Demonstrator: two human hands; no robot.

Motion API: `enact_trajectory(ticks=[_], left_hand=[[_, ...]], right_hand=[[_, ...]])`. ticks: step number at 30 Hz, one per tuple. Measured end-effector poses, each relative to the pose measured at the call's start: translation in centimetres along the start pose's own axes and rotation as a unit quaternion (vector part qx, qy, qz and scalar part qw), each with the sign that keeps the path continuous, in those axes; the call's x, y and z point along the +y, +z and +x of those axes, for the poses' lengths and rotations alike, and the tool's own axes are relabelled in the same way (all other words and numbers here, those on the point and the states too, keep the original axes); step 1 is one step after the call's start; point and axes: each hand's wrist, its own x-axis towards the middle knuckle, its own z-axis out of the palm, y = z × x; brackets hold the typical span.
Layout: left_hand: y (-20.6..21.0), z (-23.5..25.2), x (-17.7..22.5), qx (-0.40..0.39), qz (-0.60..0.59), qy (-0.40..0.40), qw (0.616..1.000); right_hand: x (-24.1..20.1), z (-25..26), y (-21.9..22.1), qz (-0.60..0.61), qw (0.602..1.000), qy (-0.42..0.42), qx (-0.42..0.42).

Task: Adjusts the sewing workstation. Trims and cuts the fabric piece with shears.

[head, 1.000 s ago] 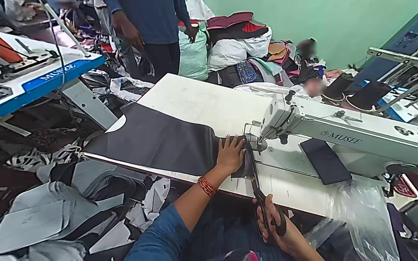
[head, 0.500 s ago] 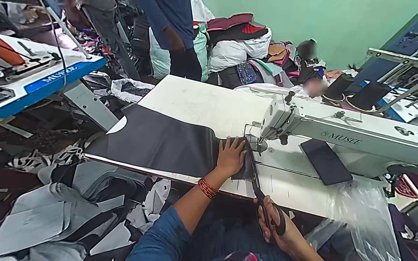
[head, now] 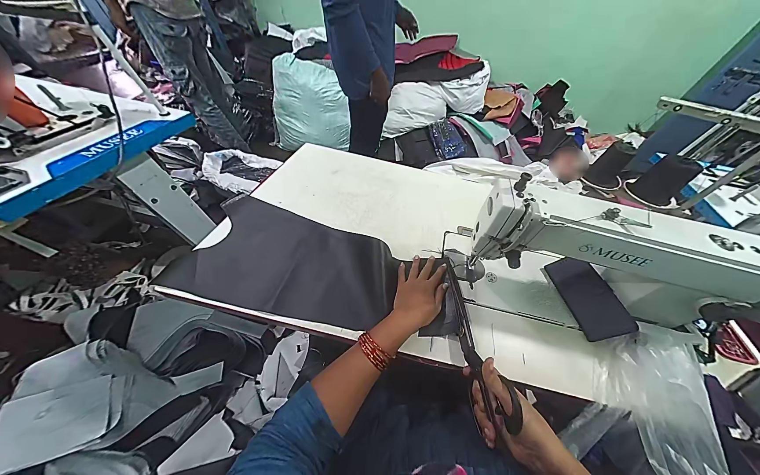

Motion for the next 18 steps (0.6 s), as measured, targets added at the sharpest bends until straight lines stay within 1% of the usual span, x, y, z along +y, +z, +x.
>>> enact_trajectory(ticks=[6,12,18], left_hand=[[0.5,-1.2,0.1,-0.003,-0.004,0.013,1.0],[0.4,-1.2,0.2,-0.008,0.001,0.011,1.0],[0.6,-1.3,0.2,-0.005,0.005,0.016,1.0]], right_hand=[[-0.1,0.5,0.0,-0.005,1.0,-0.012,-0.008],[-0.4,0.5,0.4,-0.009,1.0,-0.006,0.013],[-0.3,0.5,0.3,-0.002,1.0,-0.008,0.013]])
